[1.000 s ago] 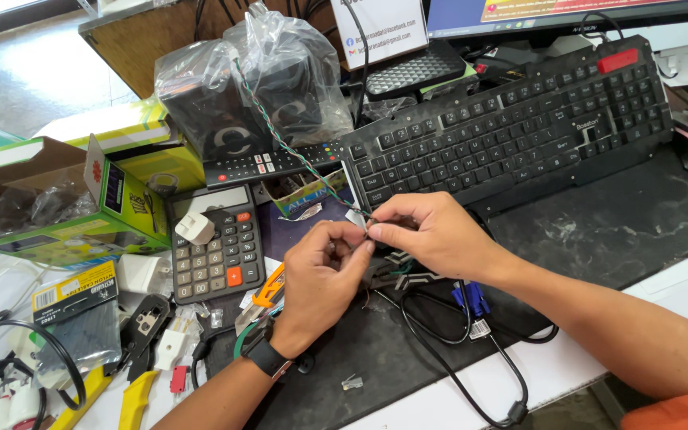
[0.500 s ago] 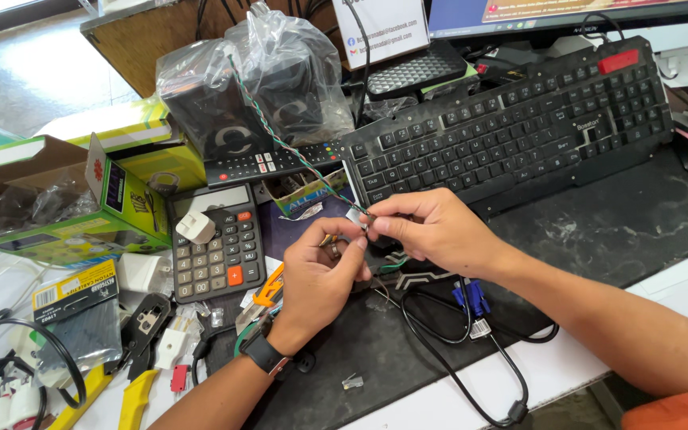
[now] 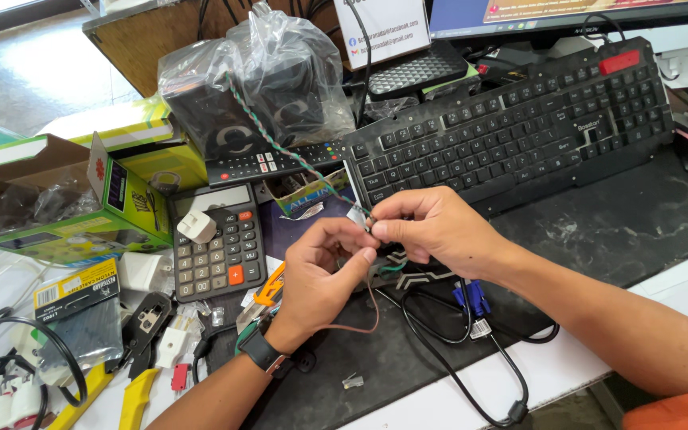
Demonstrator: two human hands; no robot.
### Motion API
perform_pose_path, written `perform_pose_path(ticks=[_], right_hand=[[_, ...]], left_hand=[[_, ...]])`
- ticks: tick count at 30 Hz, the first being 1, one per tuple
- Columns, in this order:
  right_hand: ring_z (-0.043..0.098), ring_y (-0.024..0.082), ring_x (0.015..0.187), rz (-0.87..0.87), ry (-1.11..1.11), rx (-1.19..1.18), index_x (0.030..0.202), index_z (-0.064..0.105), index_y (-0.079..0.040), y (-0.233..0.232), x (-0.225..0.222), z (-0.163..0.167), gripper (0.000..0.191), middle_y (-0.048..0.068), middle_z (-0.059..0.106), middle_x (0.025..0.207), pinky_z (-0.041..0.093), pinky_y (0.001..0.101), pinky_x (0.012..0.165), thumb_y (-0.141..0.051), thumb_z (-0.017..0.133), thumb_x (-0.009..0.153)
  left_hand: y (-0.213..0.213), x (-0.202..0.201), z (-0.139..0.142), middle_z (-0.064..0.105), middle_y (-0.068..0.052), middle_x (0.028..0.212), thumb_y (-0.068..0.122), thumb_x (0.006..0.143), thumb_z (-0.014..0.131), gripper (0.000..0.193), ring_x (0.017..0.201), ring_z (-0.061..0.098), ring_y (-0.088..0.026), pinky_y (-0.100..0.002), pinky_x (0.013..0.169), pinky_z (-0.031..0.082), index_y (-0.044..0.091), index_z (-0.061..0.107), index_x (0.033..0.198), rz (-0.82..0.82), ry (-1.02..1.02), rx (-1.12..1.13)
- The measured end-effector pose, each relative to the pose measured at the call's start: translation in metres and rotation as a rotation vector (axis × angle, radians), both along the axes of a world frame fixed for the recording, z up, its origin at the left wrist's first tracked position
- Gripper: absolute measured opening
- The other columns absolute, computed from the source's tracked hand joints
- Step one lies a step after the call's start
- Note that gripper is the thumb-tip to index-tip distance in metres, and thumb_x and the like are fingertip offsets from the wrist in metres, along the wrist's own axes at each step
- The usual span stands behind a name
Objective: The person sits at a cluttered workbench and splices wires by hand, twisting stripped wire ends together and joining them to a small connector. They occasionally pick up and set down pliers and other cables while working through the wire bundle.
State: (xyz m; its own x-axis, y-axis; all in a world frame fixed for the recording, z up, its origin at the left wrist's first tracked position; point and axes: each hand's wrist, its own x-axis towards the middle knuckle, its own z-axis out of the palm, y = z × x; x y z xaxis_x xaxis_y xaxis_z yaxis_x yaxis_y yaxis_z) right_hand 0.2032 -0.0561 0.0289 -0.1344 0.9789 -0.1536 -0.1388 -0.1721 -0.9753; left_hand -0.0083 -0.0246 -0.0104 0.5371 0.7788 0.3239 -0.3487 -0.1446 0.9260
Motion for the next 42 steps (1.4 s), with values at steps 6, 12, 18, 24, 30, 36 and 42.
perform_pose_path(ticks=[6,12,18,24,30,36,42], right_hand=[[0.055,0.003,0.057,-0.067,-0.279,0.005,0.108,0.075,-0.001,-0.005,-0.008,0.003,0.021,0.0,0.077,0.085,0.039,0.0227,0.045,-0.011,0.068,0.091],[0.056,0.007,0.063,-0.003,-0.552,0.261,0.11,0.076,-0.002,-0.009,-0.01,0.0,0.022,0.006,0.071,0.074,0.046,0.0277,0.054,-0.008,0.066,0.091],[0.064,0.014,0.061,0.088,-0.732,0.565,0.107,0.074,-0.001,-0.015,-0.014,0.002,0.024,0.006,0.067,0.077,0.05,0.0281,0.056,-0.003,0.063,0.085],[0.063,0.015,0.065,0.028,-0.6,0.483,0.107,0.074,-0.001,-0.012,-0.015,0.005,0.023,0.006,0.069,0.08,0.05,0.0294,0.057,-0.003,0.063,0.087],[0.062,0.012,0.058,0.063,-0.593,0.376,0.106,0.059,-0.003,-0.016,-0.022,0.008,0.024,0.005,0.066,0.071,0.049,0.0286,0.052,-0.005,0.065,0.083],[0.058,0.015,0.054,0.076,-0.701,0.566,0.094,0.06,-0.003,-0.017,-0.02,0.008,0.012,0.006,0.061,0.067,0.047,0.031,0.05,-0.002,0.066,0.083],[0.056,0.012,0.053,0.162,-0.69,0.6,0.092,0.059,-0.004,-0.02,-0.022,-0.002,0.01,0.005,0.057,0.063,0.046,0.0306,0.05,-0.003,0.067,0.086]], left_hand=[[-0.001,0.004,0.002,0.078,-0.012,0.102,0.004,0.1,0.063,0.024,0.093,0.072,-0.01,-0.024,0.081,0.057,-0.002,0.06,0.123,0.128,0.147,-0.015],[0.005,0.003,-0.006,0.074,-0.007,0.092,0.012,0.104,0.058,0.03,0.078,0.065,-0.009,-0.023,0.073,0.054,-0.002,0.054,0.13,0.167,0.092,-0.12],[0.012,0.006,-0.015,0.064,-0.007,0.099,0.01,0.108,0.061,0.019,0.088,0.064,-0.012,-0.027,0.08,0.054,-0.001,0.049,0.117,0.26,-0.055,-0.099],[0.014,0.004,-0.01,0.069,-0.007,0.097,0.014,0.104,0.059,0.02,0.086,0.067,-0.013,-0.027,0.078,0.054,0.001,0.054,0.118,0.177,-0.076,-0.266],[0.006,0.004,-0.006,0.075,-0.005,0.099,0.017,0.106,0.06,0.026,0.084,0.063,-0.008,-0.025,0.076,0.054,0.0,0.071,0.122,0.254,0.049,-0.085],[0.005,0.004,-0.006,0.075,-0.004,0.096,0.015,0.103,0.064,0.029,0.082,0.063,-0.007,-0.024,0.073,0.055,0.0,0.071,0.127,0.266,0.027,-0.098],[0.008,0.004,-0.007,0.076,-0.009,0.09,0.009,0.096,0.074,0.028,0.073,0.063,-0.01,-0.024,0.065,0.051,-0.004,0.067,0.12,0.306,0.018,-0.169]])
